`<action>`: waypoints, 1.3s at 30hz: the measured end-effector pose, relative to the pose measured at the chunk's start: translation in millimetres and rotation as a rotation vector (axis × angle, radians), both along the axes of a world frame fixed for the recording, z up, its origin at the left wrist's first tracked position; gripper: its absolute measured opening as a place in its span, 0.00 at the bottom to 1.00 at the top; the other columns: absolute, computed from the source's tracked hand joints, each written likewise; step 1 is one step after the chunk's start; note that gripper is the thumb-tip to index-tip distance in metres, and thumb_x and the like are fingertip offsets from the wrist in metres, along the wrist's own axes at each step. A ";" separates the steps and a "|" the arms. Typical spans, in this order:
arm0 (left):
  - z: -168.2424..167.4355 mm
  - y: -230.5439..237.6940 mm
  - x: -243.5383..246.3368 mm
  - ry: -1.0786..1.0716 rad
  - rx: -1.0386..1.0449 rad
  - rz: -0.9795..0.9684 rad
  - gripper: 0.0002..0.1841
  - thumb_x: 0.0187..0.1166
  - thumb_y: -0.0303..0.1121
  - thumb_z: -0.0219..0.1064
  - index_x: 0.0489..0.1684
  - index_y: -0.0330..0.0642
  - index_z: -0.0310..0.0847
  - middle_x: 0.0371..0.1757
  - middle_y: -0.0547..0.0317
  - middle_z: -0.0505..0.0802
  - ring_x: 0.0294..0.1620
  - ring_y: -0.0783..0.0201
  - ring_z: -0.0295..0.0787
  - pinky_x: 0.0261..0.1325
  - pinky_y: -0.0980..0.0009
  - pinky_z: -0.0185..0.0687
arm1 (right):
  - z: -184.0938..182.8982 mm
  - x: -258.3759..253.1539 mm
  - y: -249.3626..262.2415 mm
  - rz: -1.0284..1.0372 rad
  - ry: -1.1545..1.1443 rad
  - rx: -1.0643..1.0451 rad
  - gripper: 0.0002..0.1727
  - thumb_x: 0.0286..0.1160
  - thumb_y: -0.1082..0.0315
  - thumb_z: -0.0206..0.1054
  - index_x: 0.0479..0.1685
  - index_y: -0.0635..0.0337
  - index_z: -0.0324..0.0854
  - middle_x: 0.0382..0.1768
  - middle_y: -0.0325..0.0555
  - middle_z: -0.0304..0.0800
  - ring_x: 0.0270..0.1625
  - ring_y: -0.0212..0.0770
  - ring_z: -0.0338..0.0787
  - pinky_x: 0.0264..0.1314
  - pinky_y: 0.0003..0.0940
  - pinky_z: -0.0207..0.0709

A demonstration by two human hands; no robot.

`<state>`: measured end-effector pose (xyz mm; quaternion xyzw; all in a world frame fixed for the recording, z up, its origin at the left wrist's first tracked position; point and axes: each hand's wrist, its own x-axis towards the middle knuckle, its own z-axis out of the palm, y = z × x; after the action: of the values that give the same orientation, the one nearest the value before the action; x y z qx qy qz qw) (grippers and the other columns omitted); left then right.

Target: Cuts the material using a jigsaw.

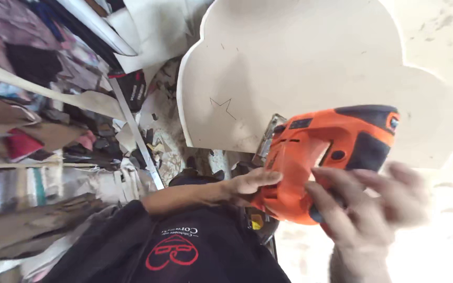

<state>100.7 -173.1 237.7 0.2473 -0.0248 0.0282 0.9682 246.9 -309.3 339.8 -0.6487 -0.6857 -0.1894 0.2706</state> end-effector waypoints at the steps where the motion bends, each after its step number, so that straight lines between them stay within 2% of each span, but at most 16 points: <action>1: 0.3 -3.9 3.9 0.020 0.009 0.043 0.25 0.76 0.62 0.69 0.57 0.54 0.83 0.49 0.68 0.97 0.51 0.74 0.94 0.57 0.71 0.90 | -7.6 1.0 -12.2 -0.109 0.193 0.070 0.14 0.78 0.67 0.72 0.60 0.49 0.87 0.66 0.47 0.86 0.75 0.46 0.80 0.88 0.52 0.57; 2: -4.7 -3.7 6.0 0.037 0.051 0.086 0.27 0.75 0.60 0.72 0.59 0.50 0.81 0.49 0.68 0.96 0.52 0.73 0.93 0.58 0.71 0.90 | -15.0 5.4 -24.4 -0.155 0.436 0.142 0.17 0.77 0.69 0.71 0.64 0.55 0.85 0.73 0.47 0.80 0.79 0.45 0.77 0.87 0.47 0.63; 4: -23.7 -0.1 8.7 0.075 0.214 0.179 0.30 0.71 0.55 0.76 0.62 0.41 0.78 0.49 0.67 0.95 0.52 0.75 0.92 0.59 0.71 0.89 | -27.5 11.7 -39.8 -0.114 1.056 0.262 0.23 0.81 0.71 0.64 0.75 0.61 0.73 0.72 0.43 0.81 0.70 0.44 0.85 0.73 0.46 0.83; 6: -43.1 1.8 9.9 0.133 0.294 0.194 0.28 0.64 0.39 0.80 0.60 0.33 0.77 0.48 0.60 0.95 0.50 0.70 0.93 0.59 0.67 0.90 | -43.4 4.2 -44.4 -0.007 1.519 0.140 0.27 0.85 0.49 0.60 0.78 0.52 0.76 0.65 0.42 0.89 0.63 0.45 0.90 0.65 0.46 0.87; 7: -50.6 3.1 11.1 0.143 0.316 0.161 0.28 0.62 0.33 0.81 0.60 0.31 0.77 0.47 0.57 0.95 0.50 0.67 0.94 0.59 0.65 0.91 | -48.3 -2.0 -40.1 0.049 1.637 0.026 0.31 0.82 0.41 0.62 0.75 0.52 0.77 0.63 0.47 0.90 0.60 0.48 0.92 0.62 0.47 0.88; 8: -56.2 5.5 14.4 0.125 0.333 0.124 0.28 0.61 0.30 0.81 0.61 0.29 0.77 0.48 0.55 0.95 0.50 0.66 0.93 0.60 0.64 0.90 | -49.8 -7.6 -30.0 0.073 1.687 -0.040 0.31 0.80 0.42 0.67 0.72 0.55 0.79 0.58 0.52 0.91 0.52 0.51 0.94 0.54 0.47 0.91; 10: -58.3 8.5 22.3 0.088 0.307 0.056 0.27 0.62 0.25 0.79 0.62 0.30 0.77 0.48 0.57 0.95 0.49 0.68 0.93 0.57 0.67 0.91 | -43.3 -13.3 -5.3 -0.017 1.645 -0.074 0.23 0.80 0.53 0.72 0.63 0.60 0.78 0.42 0.52 0.94 0.29 0.45 0.93 0.29 0.38 0.91; 12: -58.8 13.8 31.8 0.108 0.202 0.026 0.27 0.65 0.20 0.76 0.65 0.32 0.73 0.48 0.57 0.94 0.46 0.67 0.94 0.50 0.68 0.93 | -37.7 -1.0 15.2 -0.104 1.468 -0.154 0.18 0.78 0.58 0.74 0.58 0.58 0.80 0.36 0.44 0.93 0.21 0.37 0.87 0.19 0.31 0.84; 13: -61.0 17.2 36.6 0.116 0.172 0.045 0.26 0.65 0.17 0.75 0.65 0.33 0.73 0.49 0.57 0.94 0.47 0.67 0.94 0.49 0.69 0.92 | -38.6 8.4 23.8 -0.120 1.345 -0.211 0.18 0.77 0.58 0.75 0.57 0.57 0.80 0.37 0.41 0.93 0.24 0.36 0.88 0.22 0.31 0.86; 16: -70.9 43.0 51.3 0.179 0.256 0.106 0.26 0.63 0.15 0.76 0.64 0.30 0.77 0.52 0.56 0.93 0.54 0.71 0.90 0.62 0.71 0.87 | -41.4 37.2 60.8 -0.096 1.042 -0.460 0.17 0.74 0.54 0.77 0.55 0.52 0.84 0.42 0.35 0.94 0.40 0.33 0.94 0.44 0.34 0.92; 19: -96.7 76.2 60.4 0.241 0.338 0.101 0.24 0.62 0.18 0.79 0.61 0.29 0.81 0.50 0.55 0.93 0.50 0.73 0.90 0.60 0.74 0.86 | -51.4 52.0 103.2 -0.082 0.925 -0.631 0.18 0.71 0.54 0.78 0.55 0.49 0.83 0.44 0.31 0.94 0.47 0.29 0.94 0.54 0.31 0.91; 23: -140.1 91.4 80.7 0.162 0.065 0.092 0.23 0.63 0.14 0.77 0.59 0.34 0.81 0.48 0.58 0.93 0.49 0.69 0.91 0.56 0.70 0.89 | -74.3 63.8 145.0 -0.194 0.868 -0.635 0.19 0.65 0.57 0.82 0.52 0.49 0.83 0.42 0.31 0.94 0.44 0.29 0.94 0.50 0.33 0.92; 25: -153.2 94.7 89.6 0.179 0.051 0.095 0.24 0.61 0.15 0.78 0.58 0.34 0.83 0.49 0.58 0.93 0.50 0.71 0.90 0.58 0.71 0.88 | -85.0 71.4 160.2 -0.202 0.808 -0.677 0.16 0.65 0.57 0.81 0.48 0.50 0.85 0.38 0.32 0.94 0.40 0.28 0.94 0.44 0.31 0.92; 29: -172.3 92.8 95.1 0.204 0.116 0.126 0.28 0.55 0.22 0.85 0.60 0.31 0.83 0.53 0.57 0.94 0.57 0.73 0.89 0.67 0.73 0.84 | -93.7 80.7 170.3 -0.146 0.770 -0.761 0.16 0.67 0.58 0.79 0.50 0.49 0.84 0.41 0.30 0.94 0.46 0.23 0.93 0.51 0.25 0.90; 33: -172.6 89.3 96.4 0.259 0.252 0.070 0.23 0.62 0.33 0.83 0.56 0.37 0.86 0.51 0.66 0.92 0.55 0.83 0.84 0.65 0.82 0.78 | -91.6 93.3 171.0 -0.078 0.746 -0.826 0.17 0.67 0.57 0.77 0.51 0.52 0.82 0.41 0.31 0.93 0.47 0.20 0.91 0.51 0.21 0.87; 39: -157.4 89.8 101.3 0.295 0.205 0.119 0.26 0.59 0.25 0.84 0.59 0.30 0.84 0.53 0.57 0.93 0.57 0.79 0.86 0.66 0.79 0.80 | -90.3 111.1 169.7 -0.045 0.753 -0.895 0.16 0.67 0.55 0.76 0.47 0.52 0.82 0.37 0.31 0.92 0.44 0.18 0.90 0.46 0.18 0.85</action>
<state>202.1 -83.3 80.3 0.3472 0.1292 0.0462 0.9277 358.0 -139.7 249.5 -0.7368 -0.5417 0.3564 0.1914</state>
